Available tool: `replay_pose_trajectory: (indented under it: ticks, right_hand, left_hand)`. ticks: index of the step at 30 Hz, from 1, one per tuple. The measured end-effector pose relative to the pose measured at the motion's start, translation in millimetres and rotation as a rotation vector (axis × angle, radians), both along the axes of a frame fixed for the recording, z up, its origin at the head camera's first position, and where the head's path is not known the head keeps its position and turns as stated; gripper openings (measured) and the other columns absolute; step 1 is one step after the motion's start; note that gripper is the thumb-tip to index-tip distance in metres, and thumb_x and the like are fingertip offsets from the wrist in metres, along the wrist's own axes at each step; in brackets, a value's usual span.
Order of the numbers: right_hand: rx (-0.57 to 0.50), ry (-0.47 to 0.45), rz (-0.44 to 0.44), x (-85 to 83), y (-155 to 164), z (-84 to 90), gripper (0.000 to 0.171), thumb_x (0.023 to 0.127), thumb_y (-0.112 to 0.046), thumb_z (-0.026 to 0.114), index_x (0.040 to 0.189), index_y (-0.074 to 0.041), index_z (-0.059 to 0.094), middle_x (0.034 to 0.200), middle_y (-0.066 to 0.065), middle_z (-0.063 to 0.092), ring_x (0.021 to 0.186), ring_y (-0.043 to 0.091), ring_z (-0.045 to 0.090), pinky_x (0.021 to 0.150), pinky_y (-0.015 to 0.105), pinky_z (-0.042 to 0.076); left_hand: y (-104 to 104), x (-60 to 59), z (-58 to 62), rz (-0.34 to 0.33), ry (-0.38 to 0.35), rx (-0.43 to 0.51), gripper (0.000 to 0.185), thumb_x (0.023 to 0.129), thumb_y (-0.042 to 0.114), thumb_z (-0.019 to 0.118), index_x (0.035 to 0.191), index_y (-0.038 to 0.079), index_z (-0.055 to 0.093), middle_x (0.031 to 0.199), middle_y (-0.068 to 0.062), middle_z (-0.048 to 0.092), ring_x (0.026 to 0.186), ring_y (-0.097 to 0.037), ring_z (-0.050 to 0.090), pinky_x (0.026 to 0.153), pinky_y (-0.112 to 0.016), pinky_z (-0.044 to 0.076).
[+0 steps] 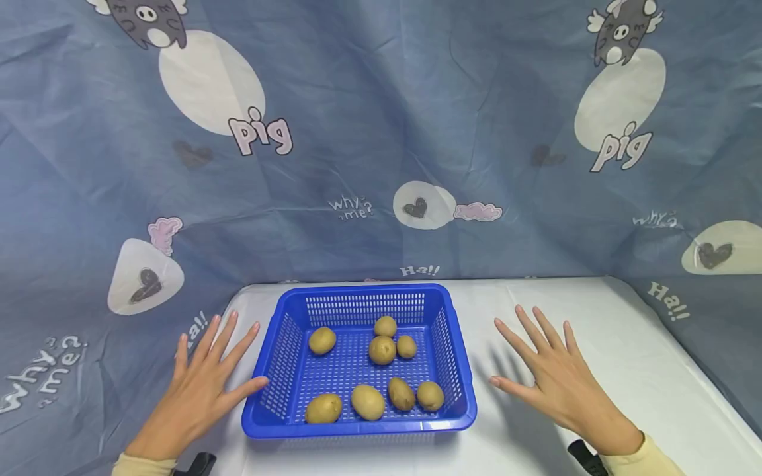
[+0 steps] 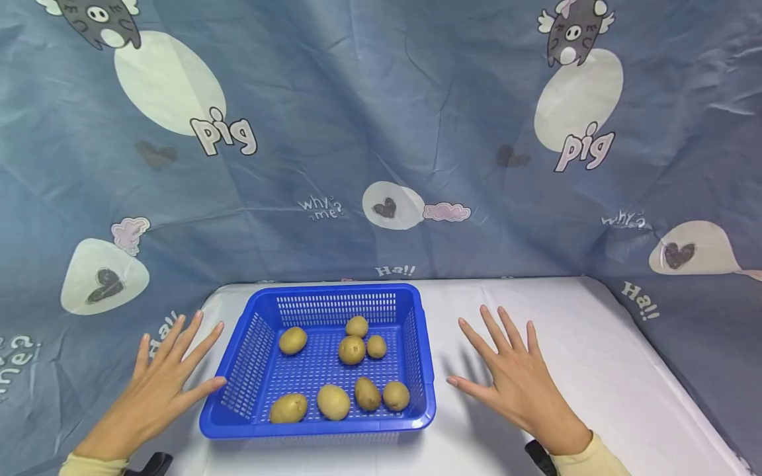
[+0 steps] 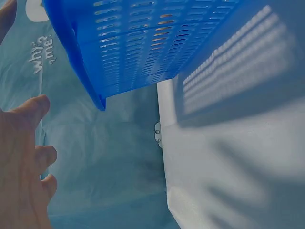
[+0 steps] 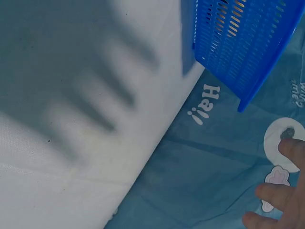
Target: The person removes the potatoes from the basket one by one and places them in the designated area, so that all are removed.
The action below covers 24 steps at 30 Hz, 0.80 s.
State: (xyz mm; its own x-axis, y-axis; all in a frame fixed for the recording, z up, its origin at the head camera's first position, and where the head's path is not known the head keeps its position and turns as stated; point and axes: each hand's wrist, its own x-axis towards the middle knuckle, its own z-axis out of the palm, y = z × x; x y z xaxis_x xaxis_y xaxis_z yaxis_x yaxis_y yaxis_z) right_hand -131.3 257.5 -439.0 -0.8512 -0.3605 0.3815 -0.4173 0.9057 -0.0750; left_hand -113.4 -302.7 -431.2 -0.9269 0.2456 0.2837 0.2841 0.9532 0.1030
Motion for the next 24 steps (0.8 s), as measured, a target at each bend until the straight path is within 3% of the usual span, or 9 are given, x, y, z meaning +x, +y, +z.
replay_pose_trajectory:
  ticks: [4, 8, 14, 18, 21, 24]
  right_hand:
    - [0.005, -0.008, 0.000, 0.3, 0.1, -0.5, 0.086, 0.087, -0.066, 0.069, 0.160, -0.033, 0.038, 0.169, 0.016, 0.031, 0.160, 0.039, 0.018, 0.124, 0.074, 0.005]
    - [0.002, -0.036, 0.005, 1.7, -1.4, 1.0, 0.084, 0.089, -0.065, 0.067, 0.161, -0.033, 0.036, 0.169, 0.015, 0.031, 0.157, 0.042, 0.024, 0.128, 0.066, 0.001]
    - [-0.010, -0.054, 0.028, 3.9, -5.9, 4.4, 0.084, 0.090, -0.065, 0.067, 0.161, -0.032, 0.037, 0.167, 0.016, 0.036, 0.151, 0.045, 0.035, 0.130, 0.061, 0.007]
    - [-0.013, -0.036, 0.040, 3.0, -8.5, 6.5, 0.084, 0.089, -0.064, 0.069, 0.160, -0.030, 0.039, 0.165, 0.016, 0.039, 0.148, 0.045, 0.040, 0.129, 0.061, 0.011]
    - [-0.018, -0.032, 0.047, 2.0, -11.2, 8.1, 0.083, 0.090, -0.062, 0.069, 0.160, -0.030, 0.039, 0.164, 0.016, 0.040, 0.147, 0.044, 0.041, 0.128, 0.062, 0.016]
    - [-0.021, -0.023, 0.054, 1.4, -13.7, 9.1, 0.083, 0.090, -0.062, 0.069, 0.160, -0.030, 0.039, 0.164, 0.016, 0.041, 0.147, 0.043, 0.042, 0.126, 0.064, 0.019]
  left_hand:
    - [0.9, -1.3, -0.4, -0.019, -0.002, 0.027, 0.087, 0.095, 0.059, 0.064, 0.166, 0.030, 0.024, 0.176, -0.009, 0.004, 0.162, -0.023, -0.017, 0.121, -0.063, -0.025]
    - [2.0, -2.8, -1.0, -0.039, -0.028, 0.075, 0.085, 0.096, 0.056, 0.065, 0.166, 0.030, 0.024, 0.175, -0.013, 0.010, 0.163, -0.028, -0.011, 0.121, -0.063, -0.025]
    - [3.7, -8.4, -2.8, -0.054, -0.239, 0.284, 0.078, 0.102, 0.048, 0.059, 0.166, 0.034, 0.018, 0.175, -0.015, 0.012, 0.160, -0.044, 0.011, 0.123, -0.062, -0.023]
    - [2.6, -19.1, -10.3, -0.100, -0.311, 0.444, 0.076, 0.102, 0.040, 0.061, 0.166, 0.032, 0.021, 0.173, -0.017, 0.018, 0.156, -0.052, 0.018, 0.121, -0.075, -0.006]
    - [-1.1, -28.4, -20.1, -0.148, -0.317, 0.536, 0.073, 0.103, 0.033, 0.063, 0.165, 0.029, 0.026, 0.172, -0.017, 0.023, 0.161, -0.026, 0.018, 0.118, -0.078, 0.013]
    - [-4.7, -34.1, -29.1, -0.173, -0.349, 0.624, 0.068, 0.104, 0.028, 0.060, 0.164, 0.030, 0.029, 0.171, -0.017, 0.026, 0.152, 0.007, 0.018, 0.114, -0.079, 0.022]
